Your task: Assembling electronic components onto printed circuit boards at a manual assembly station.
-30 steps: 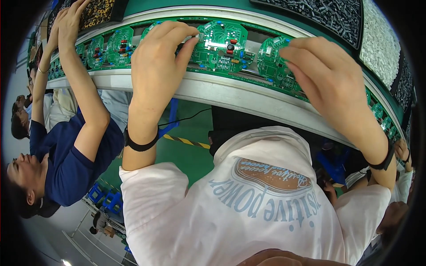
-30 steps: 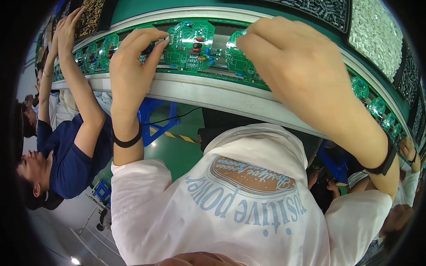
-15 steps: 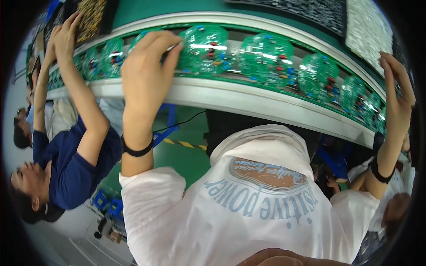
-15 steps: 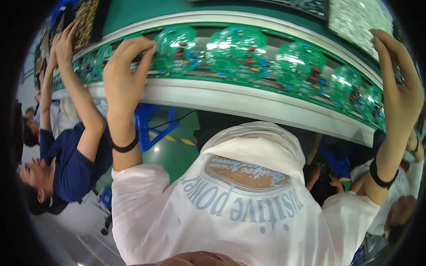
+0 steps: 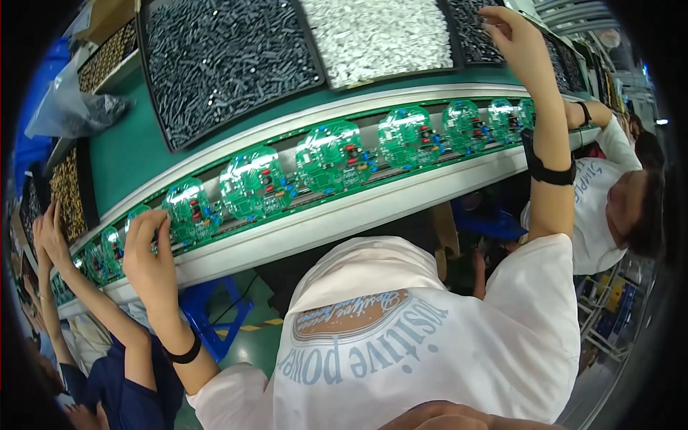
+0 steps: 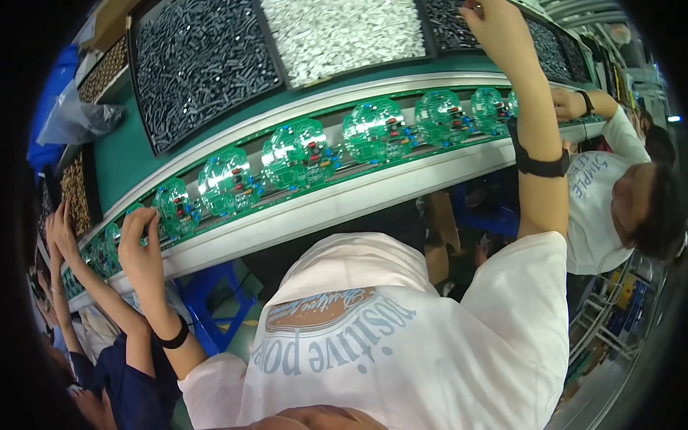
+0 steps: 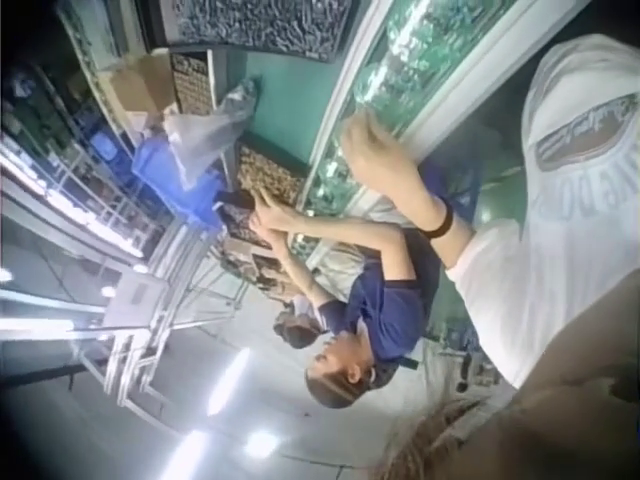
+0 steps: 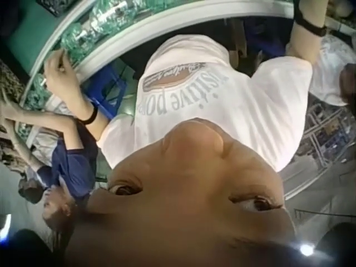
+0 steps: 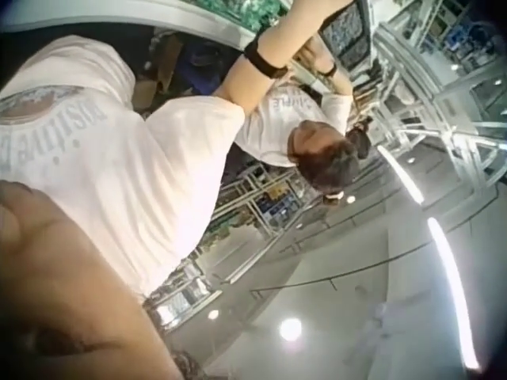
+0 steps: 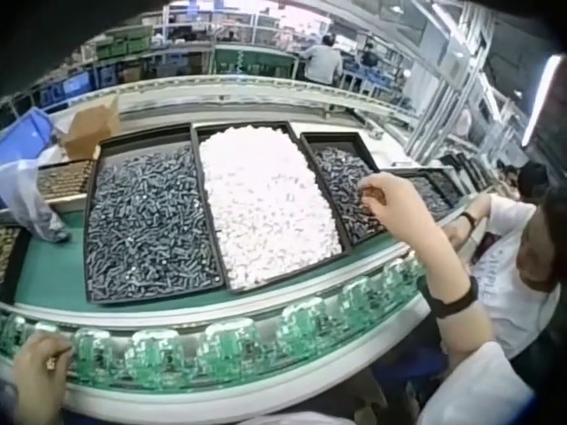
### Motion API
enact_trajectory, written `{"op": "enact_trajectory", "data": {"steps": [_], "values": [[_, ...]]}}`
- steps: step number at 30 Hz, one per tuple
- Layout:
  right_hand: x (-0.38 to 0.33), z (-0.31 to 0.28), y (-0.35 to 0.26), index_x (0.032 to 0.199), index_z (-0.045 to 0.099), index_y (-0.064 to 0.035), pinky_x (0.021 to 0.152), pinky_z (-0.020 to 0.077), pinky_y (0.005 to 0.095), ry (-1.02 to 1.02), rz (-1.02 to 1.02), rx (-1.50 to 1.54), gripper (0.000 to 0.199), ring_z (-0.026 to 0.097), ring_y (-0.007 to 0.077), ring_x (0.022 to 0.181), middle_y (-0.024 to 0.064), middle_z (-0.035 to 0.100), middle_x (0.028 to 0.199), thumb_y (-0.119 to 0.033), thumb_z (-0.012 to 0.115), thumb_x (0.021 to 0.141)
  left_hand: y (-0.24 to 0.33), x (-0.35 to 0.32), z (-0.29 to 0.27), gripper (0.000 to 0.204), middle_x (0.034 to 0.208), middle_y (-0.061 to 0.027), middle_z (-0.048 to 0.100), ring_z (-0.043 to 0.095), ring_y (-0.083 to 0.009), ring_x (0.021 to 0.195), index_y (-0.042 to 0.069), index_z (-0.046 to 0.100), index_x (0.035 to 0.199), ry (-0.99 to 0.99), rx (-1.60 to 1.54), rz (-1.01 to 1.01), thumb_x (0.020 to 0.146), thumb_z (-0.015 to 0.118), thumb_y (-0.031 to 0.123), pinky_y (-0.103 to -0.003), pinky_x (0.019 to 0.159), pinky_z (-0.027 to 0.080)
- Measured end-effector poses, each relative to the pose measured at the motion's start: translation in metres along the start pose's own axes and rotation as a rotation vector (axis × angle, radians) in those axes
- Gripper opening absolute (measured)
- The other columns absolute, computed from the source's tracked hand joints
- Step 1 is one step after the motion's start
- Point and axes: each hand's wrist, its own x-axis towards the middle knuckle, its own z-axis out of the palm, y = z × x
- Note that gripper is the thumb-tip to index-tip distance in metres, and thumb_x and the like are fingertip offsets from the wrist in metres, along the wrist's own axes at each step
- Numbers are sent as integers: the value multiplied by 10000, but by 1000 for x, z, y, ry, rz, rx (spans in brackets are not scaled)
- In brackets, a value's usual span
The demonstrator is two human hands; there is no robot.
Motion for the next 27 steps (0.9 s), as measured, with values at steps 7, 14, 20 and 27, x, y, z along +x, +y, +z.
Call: {"op": "enact_trajectory", "data": {"steps": [7,14,20,27], "values": [[5,0,-5,1064,692,35,767,548,396,-45,-5,-94,220,679,316,836,186,681,903,-100,727,894,7,3,-7,143,1008,-141,699,681,-335,878,17,700,1072,-26,89,5,936,684,56,-388,733,530],[33,21,37,1019,707,31,768,545,413,72,-156,-41,194,677,342,856,197,679,922,-110,729,887,21,12,-23,144,1019,-151,705,683,-337,884,22,705,1076,-1,108,34,940,682,64,-395,749,531],[43,24,37,1004,714,19,786,546,418,21,6,-29,154,674,349,873,195,679,934,-86,689,895,47,21,-27,125,994,-160,712,688,-337,889,12,709,1043,23,46,85,925,694,51,-392,770,534],[38,17,57,1143,737,-71,802,563,316,119,-203,-104,229,721,226,884,105,744,997,-180,716,943,68,34,-14,91,946,-165,712,684,-342,885,4,710,996,-17,-79,164,913,701,39,-395,788,530]]}}
